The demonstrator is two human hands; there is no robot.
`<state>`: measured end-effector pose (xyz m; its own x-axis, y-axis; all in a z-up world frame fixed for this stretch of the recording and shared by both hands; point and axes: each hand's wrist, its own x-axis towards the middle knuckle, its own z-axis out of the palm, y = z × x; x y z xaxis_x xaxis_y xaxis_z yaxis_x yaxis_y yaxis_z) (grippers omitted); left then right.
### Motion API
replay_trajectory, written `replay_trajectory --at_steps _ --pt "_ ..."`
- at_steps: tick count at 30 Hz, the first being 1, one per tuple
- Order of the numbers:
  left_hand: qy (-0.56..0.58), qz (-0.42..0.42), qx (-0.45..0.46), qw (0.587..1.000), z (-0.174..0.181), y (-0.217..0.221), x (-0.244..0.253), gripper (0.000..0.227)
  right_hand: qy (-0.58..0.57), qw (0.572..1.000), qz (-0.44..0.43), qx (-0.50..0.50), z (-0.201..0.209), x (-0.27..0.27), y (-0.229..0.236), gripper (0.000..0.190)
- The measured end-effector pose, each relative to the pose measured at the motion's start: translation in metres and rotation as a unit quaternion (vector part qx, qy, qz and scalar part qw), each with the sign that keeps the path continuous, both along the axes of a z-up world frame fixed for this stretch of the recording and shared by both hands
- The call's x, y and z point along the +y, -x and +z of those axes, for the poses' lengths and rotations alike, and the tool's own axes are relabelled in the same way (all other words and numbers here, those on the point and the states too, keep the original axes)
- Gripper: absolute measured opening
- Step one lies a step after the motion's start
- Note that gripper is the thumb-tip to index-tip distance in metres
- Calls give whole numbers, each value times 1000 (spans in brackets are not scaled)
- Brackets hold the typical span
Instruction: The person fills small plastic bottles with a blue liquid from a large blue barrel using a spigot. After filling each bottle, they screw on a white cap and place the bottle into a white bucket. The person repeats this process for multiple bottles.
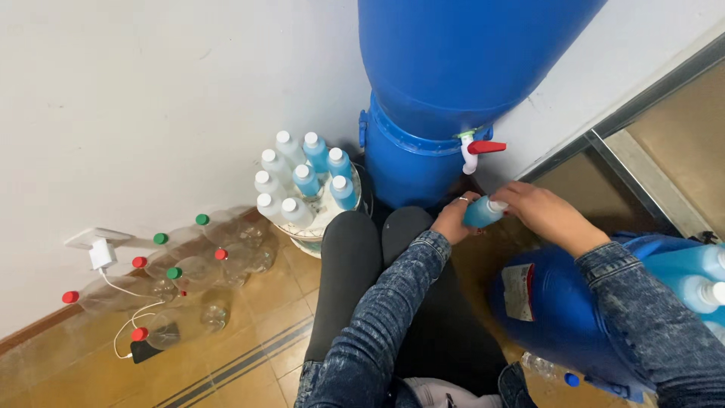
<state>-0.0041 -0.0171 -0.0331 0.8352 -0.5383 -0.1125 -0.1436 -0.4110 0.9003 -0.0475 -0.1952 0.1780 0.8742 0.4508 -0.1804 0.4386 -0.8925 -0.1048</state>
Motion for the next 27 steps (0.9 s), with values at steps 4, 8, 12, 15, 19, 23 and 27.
replay_trajectory --at_steps 4,8,12,15,19,23,27 --pt "36 -2 18 999 26 7 11 82 31 997 -66 20 -25 -9 -12 44" --pt "31 16 -2 999 33 7 13 80 126 986 -73 -79 -35 3 -8 58" --pt "38 14 -1 999 40 10 13 82 136 978 -116 -111 -34 8 3 71" --pt "78 17 9 997 43 17 16 82 93 980 -118 -133 -15 5 9 63" --pt "62 19 6 998 30 8 12 82 -78 995 -49 -38 32 23 19 40" --pt "57 29 2 998 17 6 5 82 19 994 -104 -24 -7 5 4 36" --pt "66 24 17 997 34 12 11 80 107 977 -185 -27 4 10 3 77"
